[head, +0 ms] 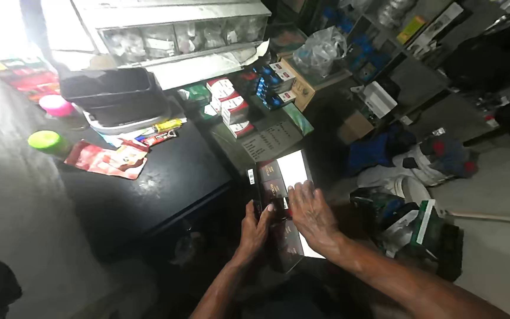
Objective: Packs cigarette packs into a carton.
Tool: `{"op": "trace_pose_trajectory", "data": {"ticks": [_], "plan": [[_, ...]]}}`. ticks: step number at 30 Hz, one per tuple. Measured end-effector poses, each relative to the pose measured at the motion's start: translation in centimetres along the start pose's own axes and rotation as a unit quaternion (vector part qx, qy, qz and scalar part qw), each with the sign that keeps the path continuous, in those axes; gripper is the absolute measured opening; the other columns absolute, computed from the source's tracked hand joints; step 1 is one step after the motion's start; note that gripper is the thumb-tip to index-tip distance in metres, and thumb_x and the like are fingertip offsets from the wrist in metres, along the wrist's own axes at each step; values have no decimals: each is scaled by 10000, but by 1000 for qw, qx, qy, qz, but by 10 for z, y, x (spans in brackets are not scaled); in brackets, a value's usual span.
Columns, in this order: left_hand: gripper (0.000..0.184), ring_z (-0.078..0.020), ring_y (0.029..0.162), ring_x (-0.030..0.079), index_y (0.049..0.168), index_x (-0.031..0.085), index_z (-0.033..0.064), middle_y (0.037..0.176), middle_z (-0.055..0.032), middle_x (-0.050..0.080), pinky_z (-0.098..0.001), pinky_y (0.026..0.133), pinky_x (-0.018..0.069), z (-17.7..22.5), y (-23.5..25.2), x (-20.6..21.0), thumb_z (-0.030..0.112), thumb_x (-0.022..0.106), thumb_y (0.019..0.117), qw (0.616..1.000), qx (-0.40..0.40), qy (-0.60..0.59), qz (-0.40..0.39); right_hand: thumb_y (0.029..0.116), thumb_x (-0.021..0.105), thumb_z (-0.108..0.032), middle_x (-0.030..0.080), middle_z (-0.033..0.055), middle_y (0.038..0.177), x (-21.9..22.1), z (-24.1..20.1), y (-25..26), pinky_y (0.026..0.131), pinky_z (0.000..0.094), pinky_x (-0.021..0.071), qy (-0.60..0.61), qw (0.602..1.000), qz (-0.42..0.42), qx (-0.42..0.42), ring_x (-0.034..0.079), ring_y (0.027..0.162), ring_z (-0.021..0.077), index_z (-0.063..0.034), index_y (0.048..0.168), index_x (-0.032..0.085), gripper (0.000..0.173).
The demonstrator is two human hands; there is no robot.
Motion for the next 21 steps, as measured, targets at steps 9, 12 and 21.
{"op": "trace_pose_trajectory", "data": {"ticks": [9, 12, 21], "plan": [[733, -198, 1197, 641, 1586, 253, 9, 1377, -209, 592, -368, 1037, 518, 12, 39, 3, 372, 565, 1031, 999, -20, -27, -14, 827, 711, -15, 573, 328, 1296, -8, 64, 48, 1010, 619, 432, 184, 961, -183, -99, 510, 1260, 517, 105, 1297, 572, 505], [711, -193, 1244, 617, 1595, 235, 7, 1432, -210, 556, -362, 1065, 501, 7, 56, 13, 302, 553, 1031, 999, -23, -32, -9, 819, 757, -113, 557, 270, 1369, -3, 93, 65, 1035, 590, 428, 274, 938, -164, -135, 524, 1270, 463, 32, 1381, 525, 626], [651, -154, 1130, 658, 1567, 297, -23, 1355, -198, 611, -332, 981, 533, -4, 88, 59, 105, 505, 963, 988, -72, -9, 134, 855, 738, -163, 512, 243, 1479, 69, 88, 140, 1049, 603, 416, 329, 905, -89, -256, 492, 1356, 437, 1, 1474, 483, 689]]}}
Point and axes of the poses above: each hand's wrist, its own y-axis towards the middle knuckle, its own x-axis out of the palm, z = x × y, the point moved 6 cm from there along y, towards the middle knuckle
